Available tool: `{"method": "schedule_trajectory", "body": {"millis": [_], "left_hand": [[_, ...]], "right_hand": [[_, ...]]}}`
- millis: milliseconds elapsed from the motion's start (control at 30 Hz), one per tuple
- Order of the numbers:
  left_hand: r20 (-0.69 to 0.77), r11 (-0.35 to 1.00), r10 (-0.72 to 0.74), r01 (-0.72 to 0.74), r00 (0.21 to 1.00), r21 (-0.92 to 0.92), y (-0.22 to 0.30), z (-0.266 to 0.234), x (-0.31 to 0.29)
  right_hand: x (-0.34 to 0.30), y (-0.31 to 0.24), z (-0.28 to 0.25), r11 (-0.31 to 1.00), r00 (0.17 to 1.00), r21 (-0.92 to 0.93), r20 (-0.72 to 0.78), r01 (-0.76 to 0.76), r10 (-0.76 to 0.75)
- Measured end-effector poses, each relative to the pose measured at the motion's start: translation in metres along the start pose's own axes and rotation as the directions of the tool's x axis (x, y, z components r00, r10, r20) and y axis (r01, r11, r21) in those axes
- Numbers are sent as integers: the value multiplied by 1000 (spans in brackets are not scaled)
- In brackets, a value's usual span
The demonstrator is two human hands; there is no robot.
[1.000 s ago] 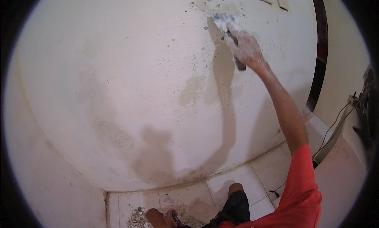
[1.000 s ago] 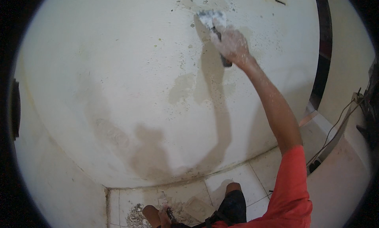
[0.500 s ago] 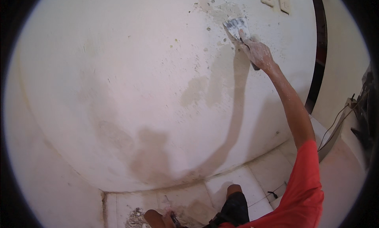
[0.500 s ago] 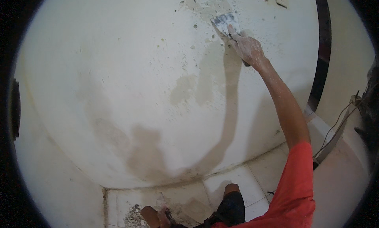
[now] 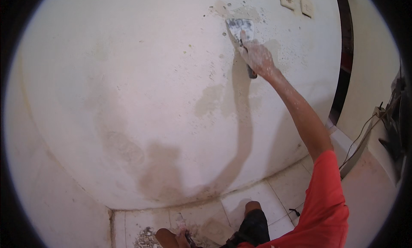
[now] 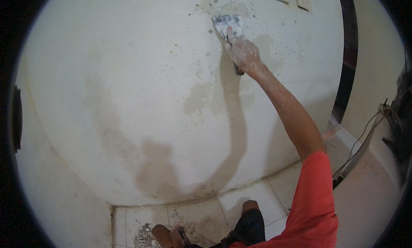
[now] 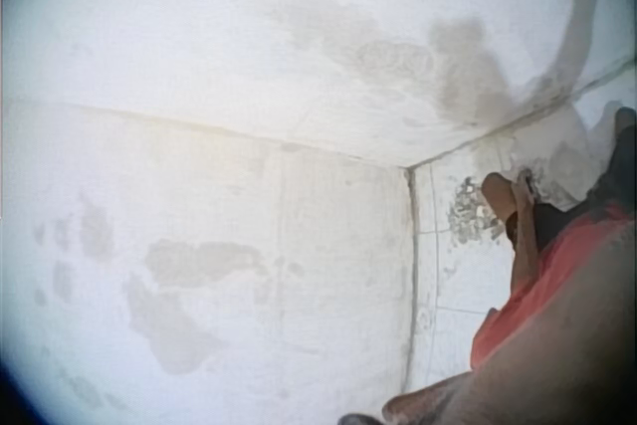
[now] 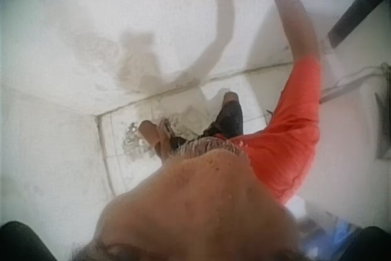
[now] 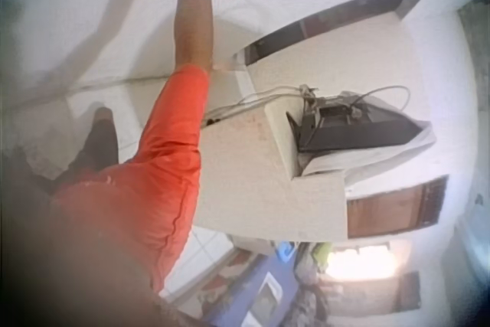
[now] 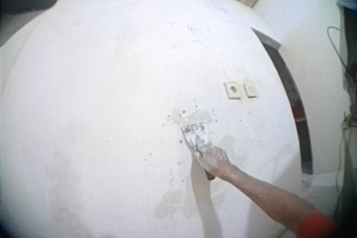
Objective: The person uses two scrapers to apply putty from a container onto a damaged section of a wall while sitting on the floor.
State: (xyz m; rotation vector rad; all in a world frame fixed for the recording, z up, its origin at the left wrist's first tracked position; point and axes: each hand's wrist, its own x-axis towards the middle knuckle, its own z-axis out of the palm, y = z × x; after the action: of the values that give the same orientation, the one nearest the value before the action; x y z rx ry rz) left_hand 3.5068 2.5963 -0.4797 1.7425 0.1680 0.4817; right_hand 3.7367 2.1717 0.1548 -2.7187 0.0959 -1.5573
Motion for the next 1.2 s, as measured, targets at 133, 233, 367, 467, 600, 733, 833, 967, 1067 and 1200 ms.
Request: {"method": "schedule_trajectory", "body": {"millis": [133, 233, 367, 467, 600, 733, 833, 967, 1067, 1200], "left_hand": [[33, 982, -145, 148, 989, -120, -7, -9, 8], [174, 836, -402, 438, 899, -331, -28, -9, 15], [145, 728, -568, 576, 810, -371, -30, 1, 15], [118, 743, -541, 539, 833, -397, -43, -1, 15], [106, 740, -501, 489, 859, -462, -49, 0, 12], [2, 750, -506, 441, 862, -493, -77, -11, 7], [152, 731, -549, 560, 822, -391, -68, -5, 10], [159, 799, -516, 539, 842, -265, -26, -7, 7], [107, 759, -620, 629, 777, -170, 2, 29, 12], [46, 804, -535, 525, 844, -280, 13, -9, 1]], "right_hand": [[-36, 17, -2, 991, 993, 69, -5, 119, -118], [-14, 39, -10, 985, 982, 84, -131, 151, -139], [42, 52, -26, 966, 944, 203, -318, 162, -91], [27, 7, -25, 989, 998, 137, 49, -57, 50], [-35, -3, 9, 997, 998, 50, -22, 57, -56], [-47, -13, -14, 985, 992, 171, 122, 22, -43], [5, 41, 7, 997, 995, 60, -93, 40, -34], [37, 56, 12, 946, 945, 9, -48, 324, -324], [-83, 56, 5, 985, 945, 157, 304, 76, -122], [-320, 5, 37, 841, 624, 522, 707, -144, -332]]}}
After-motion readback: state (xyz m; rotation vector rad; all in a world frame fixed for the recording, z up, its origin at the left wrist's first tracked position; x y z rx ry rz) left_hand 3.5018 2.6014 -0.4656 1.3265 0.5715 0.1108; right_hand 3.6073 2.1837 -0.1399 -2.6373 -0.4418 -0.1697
